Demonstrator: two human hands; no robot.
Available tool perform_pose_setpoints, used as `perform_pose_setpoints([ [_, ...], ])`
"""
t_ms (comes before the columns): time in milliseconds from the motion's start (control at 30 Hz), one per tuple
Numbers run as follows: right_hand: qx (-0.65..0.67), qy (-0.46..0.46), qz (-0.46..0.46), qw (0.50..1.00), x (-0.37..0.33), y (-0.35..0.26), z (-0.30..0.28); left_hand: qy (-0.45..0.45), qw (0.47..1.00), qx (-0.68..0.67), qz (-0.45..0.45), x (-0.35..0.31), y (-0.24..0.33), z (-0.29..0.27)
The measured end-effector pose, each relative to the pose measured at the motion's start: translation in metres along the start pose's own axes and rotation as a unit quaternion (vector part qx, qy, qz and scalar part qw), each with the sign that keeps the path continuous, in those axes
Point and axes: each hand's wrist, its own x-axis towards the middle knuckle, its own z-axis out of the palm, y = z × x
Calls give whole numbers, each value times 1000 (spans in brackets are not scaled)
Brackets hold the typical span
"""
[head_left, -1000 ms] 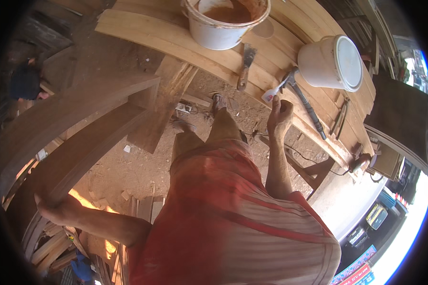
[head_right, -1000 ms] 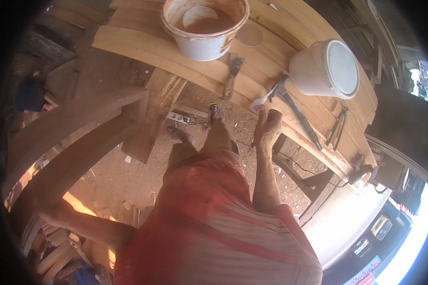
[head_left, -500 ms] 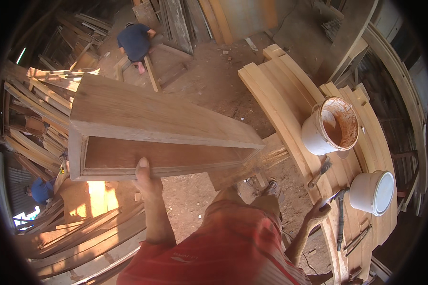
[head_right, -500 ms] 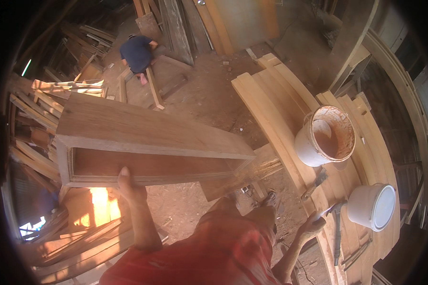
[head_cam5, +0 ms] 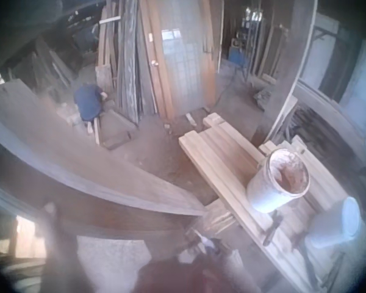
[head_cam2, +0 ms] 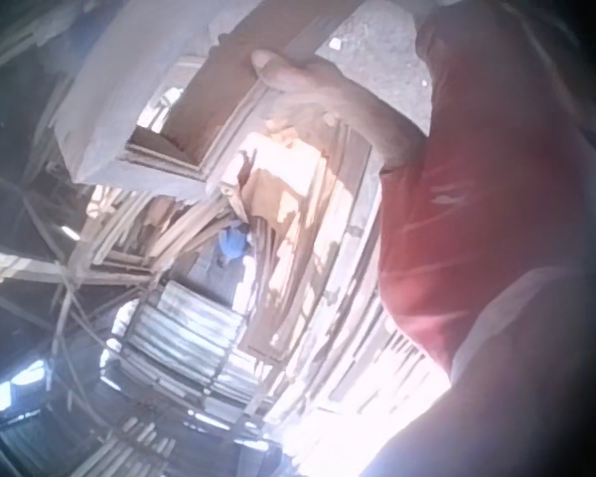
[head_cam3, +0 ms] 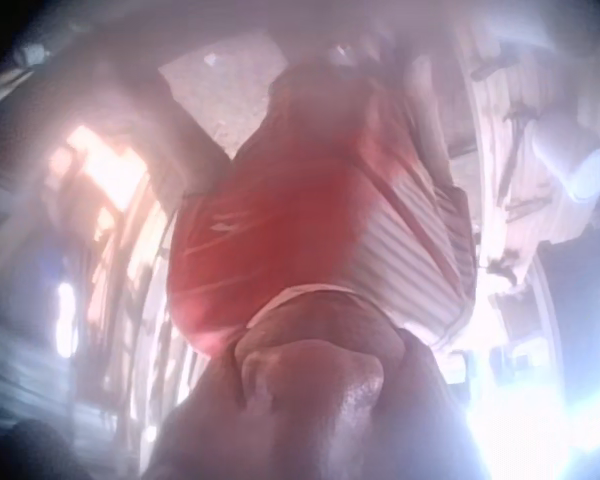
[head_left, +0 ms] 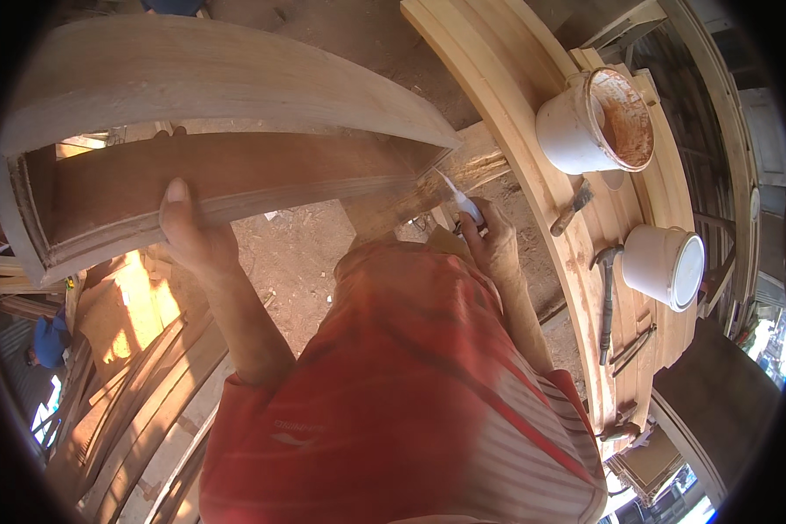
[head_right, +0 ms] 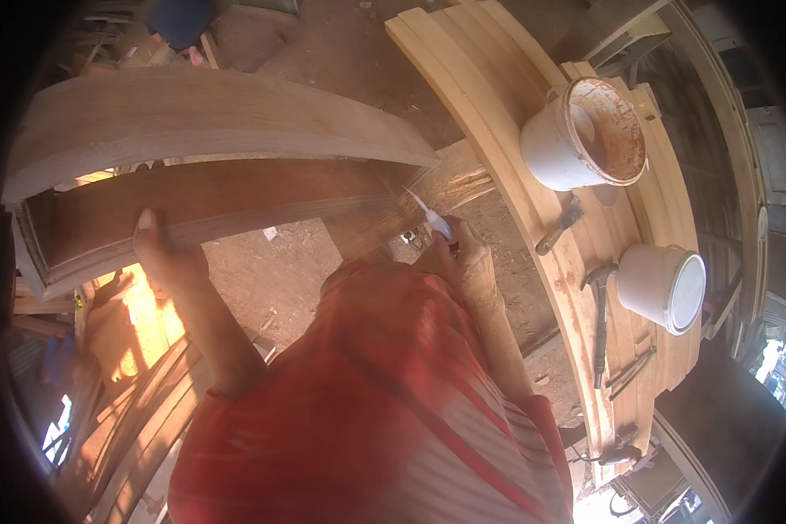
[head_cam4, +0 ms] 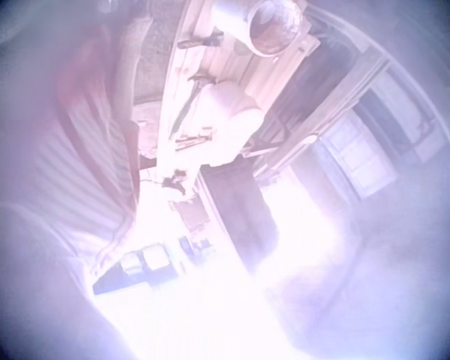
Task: The person applies a substance from a container to the joints and surfaces of a wooden box-like frame using a small spatula, turning the frame to reach different sides.
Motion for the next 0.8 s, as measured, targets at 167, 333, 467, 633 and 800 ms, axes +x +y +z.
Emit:
perform_pose_setpoints([
  [167,25,-63,25,997,22,-9,17,-8,999,-39,-19,3,7,1],
  [333,2,-47,-33,998,40,6,45,-9,999,-44,-2,-2,9,3],
  [467,5,-19,-71,997,51,9,54,18,990,-56,131,-4,-31,-21],
  [633,17,-20,-51,998,58,4,58,16,983,7,185,-13,-42,-32],
  [800,12,-18,-64,998,66,1,60,-49,961,115,248,-12,-30,-32],
])
